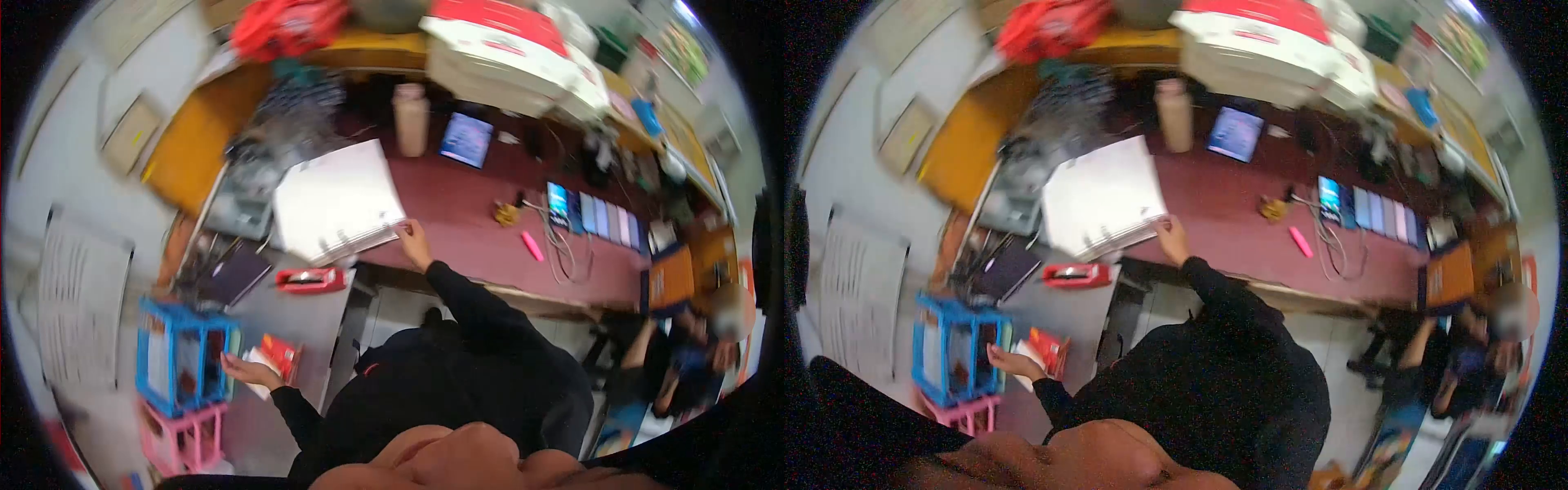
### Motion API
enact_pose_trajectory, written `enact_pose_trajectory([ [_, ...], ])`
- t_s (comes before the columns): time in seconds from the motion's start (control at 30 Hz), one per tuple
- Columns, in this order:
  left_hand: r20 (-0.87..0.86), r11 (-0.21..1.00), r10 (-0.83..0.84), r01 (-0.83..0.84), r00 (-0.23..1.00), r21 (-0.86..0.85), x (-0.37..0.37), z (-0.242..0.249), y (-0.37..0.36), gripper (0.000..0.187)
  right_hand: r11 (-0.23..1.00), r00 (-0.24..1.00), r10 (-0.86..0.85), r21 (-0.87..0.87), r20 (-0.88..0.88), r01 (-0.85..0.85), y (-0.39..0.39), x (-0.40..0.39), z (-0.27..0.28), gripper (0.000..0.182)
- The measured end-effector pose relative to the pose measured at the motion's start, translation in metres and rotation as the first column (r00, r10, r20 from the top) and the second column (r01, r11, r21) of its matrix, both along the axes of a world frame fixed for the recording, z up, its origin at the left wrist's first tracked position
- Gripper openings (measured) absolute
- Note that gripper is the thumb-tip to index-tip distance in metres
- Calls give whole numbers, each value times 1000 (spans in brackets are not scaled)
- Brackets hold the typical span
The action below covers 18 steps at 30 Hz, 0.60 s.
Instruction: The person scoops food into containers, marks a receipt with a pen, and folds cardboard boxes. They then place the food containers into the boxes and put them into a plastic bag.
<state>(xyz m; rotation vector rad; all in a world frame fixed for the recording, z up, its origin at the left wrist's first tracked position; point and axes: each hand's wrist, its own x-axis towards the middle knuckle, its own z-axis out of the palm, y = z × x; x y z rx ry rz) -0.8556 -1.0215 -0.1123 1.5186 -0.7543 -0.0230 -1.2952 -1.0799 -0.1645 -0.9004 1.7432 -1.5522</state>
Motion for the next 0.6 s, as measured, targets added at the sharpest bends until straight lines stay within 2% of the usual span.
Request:
enact_pose_trajectory([
  [0.03,-211,960,-222,251,952,126,-14,0,-27,43,998,994,-59,-7,87,60,-15,-23,-23,29],
  [0.07,-313,858,-409,478,857,188,-35,2,-58,45,994,979,-106,-17,172,110,-30,-39,-52,35],
  [0.13,-379,659,-640,731,669,179,-70,-12,-125,53,982,991,-127,142,36,120,-51,-58,-58,56],
  [0.17,-363,632,-672,755,646,174,-78,-29,-165,53,976,989,-104,200,106,81,-64,-65,-63,69],
  [0.2,-459,559,-637,781,619,278,-83,-51,-205,63,960,993,-119,254,-24,121,-73,-66,-55,75],
  [0.23,-547,469,-583,798,601,378,-91,-61,-235,74,965,988,-86,259,131,49,-82,-68,-46,75],
  [0.27,-547,326,-651,845,526,425,-104,-62,-255,82,968,958,-48,250,282,-25,-88,-71,-37,76],
  [0.33,-904,75,-419,995,88,62,-110,-86,-300,69,931,814,119,222,568,-291,-86,-75,7,75],
  [0.37,-877,60,-479,998,30,1,-118,-95,-313,72,919,767,181,172,616,-355,-91,-74,5,74],
  [0.4,-835,47,-542,996,93,80,-128,-87,-314,74,901,715,243,121,656,-416,-96,-71,2,74],
  [0.47,-903,-32,-427,997,49,69,-120,-102,-344,72,885,690,280,99,667,-455,-107,-69,8,71],
  [0.5,-864,-44,-501,996,41,73,-126,-95,-344,72,874,659,253,125,709,-470,-116,-70,6,70],
  [0.53,-865,-34,-500,999,-26,-10,-121,-110,-358,70,860,624,223,150,749,-487,-127,-71,1,69],
  [0.57,-888,-8,-460,1000,-10,-7,-120,-110,-362,69,881,669,252,120,699,-457,-135,-72,6,69],
  [0.6,-908,19,-420,1000,10,2,-125,-105,-360,68,872,737,221,209,639,-442,-146,-74,4,71],
])
